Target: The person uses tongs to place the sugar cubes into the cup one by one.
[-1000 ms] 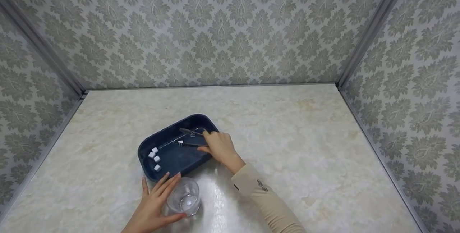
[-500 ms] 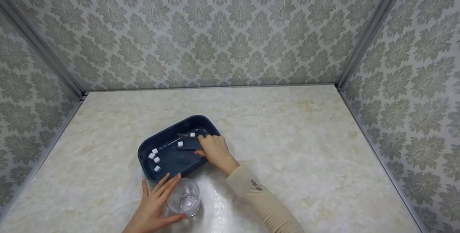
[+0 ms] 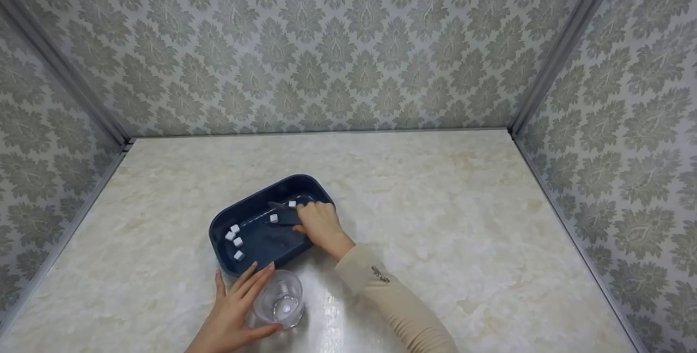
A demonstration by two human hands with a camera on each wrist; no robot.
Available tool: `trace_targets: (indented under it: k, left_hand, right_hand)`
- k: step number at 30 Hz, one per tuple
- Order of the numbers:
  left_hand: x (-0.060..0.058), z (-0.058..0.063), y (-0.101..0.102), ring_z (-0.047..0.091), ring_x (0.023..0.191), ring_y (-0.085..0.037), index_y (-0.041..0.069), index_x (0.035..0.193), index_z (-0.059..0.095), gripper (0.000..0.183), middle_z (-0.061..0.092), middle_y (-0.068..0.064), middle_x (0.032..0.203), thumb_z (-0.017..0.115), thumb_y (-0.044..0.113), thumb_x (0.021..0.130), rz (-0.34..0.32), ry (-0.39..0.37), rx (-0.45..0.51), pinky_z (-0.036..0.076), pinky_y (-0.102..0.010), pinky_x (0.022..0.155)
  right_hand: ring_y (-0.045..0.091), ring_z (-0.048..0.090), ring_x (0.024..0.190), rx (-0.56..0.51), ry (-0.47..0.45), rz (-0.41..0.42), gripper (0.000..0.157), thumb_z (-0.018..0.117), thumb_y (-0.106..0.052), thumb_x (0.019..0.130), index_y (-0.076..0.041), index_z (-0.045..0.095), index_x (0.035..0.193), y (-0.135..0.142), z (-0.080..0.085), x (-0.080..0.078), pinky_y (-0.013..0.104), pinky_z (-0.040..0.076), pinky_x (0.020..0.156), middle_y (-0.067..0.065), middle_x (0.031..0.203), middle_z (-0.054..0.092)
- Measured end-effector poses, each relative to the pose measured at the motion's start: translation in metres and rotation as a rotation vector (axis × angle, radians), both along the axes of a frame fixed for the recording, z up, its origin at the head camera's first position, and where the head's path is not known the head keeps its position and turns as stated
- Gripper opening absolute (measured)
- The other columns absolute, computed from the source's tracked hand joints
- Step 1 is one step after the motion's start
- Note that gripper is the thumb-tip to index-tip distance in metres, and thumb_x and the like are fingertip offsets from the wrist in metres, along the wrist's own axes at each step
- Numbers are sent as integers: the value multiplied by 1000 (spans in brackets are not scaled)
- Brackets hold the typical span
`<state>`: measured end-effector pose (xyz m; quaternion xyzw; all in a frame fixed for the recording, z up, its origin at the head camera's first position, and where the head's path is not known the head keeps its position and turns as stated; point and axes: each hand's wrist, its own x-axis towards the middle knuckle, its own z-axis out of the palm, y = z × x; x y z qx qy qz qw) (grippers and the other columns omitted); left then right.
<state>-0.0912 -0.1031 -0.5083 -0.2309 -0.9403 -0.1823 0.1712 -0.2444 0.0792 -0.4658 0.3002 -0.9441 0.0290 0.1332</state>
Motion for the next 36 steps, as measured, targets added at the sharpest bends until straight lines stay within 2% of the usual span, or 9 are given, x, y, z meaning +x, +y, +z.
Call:
trace_targets:
  k: [6,13,18,24,36]
  left_hand:
    - [0,0,0,40,125,-33,20,139,33,97,46,2,135,66,66,59,-1,-25,13,9,-75,88]
    - [0,1,0,41,124,-32,21,139,31,96,46,3,135,63,67,61,8,-41,-16,9,-76,87]
    - [1,2,-1,40,125,-32,22,139,31,96,45,3,136,63,68,61,7,-51,-21,9,-77,88]
    - [1,1,0,41,124,-32,20,138,34,97,45,3,135,66,66,59,2,-17,-3,10,-77,87]
    - [1,3,0,38,127,-31,22,140,30,97,43,4,137,62,68,61,13,-83,-23,7,-78,87]
  right_hand:
    - [24,61,63,28,0,-4,32,66,-40,75,-9,62,83,-3,0,-3,37,47,51,7,70,64]
    - [24,61,56,91,71,-8,34,68,-43,72,-9,64,77,-8,-5,-5,36,48,47,8,65,64]
    - [24,61,57,76,49,-20,32,69,-40,72,-9,64,74,-11,-5,-5,36,47,47,8,65,65]
    - [24,61,56,88,52,-40,30,70,-39,70,-10,65,69,-13,-4,-6,35,47,47,7,64,65]
    - [23,60,54,80,89,-55,26,72,-37,68,-12,67,64,-13,-7,-7,35,45,45,6,61,65]
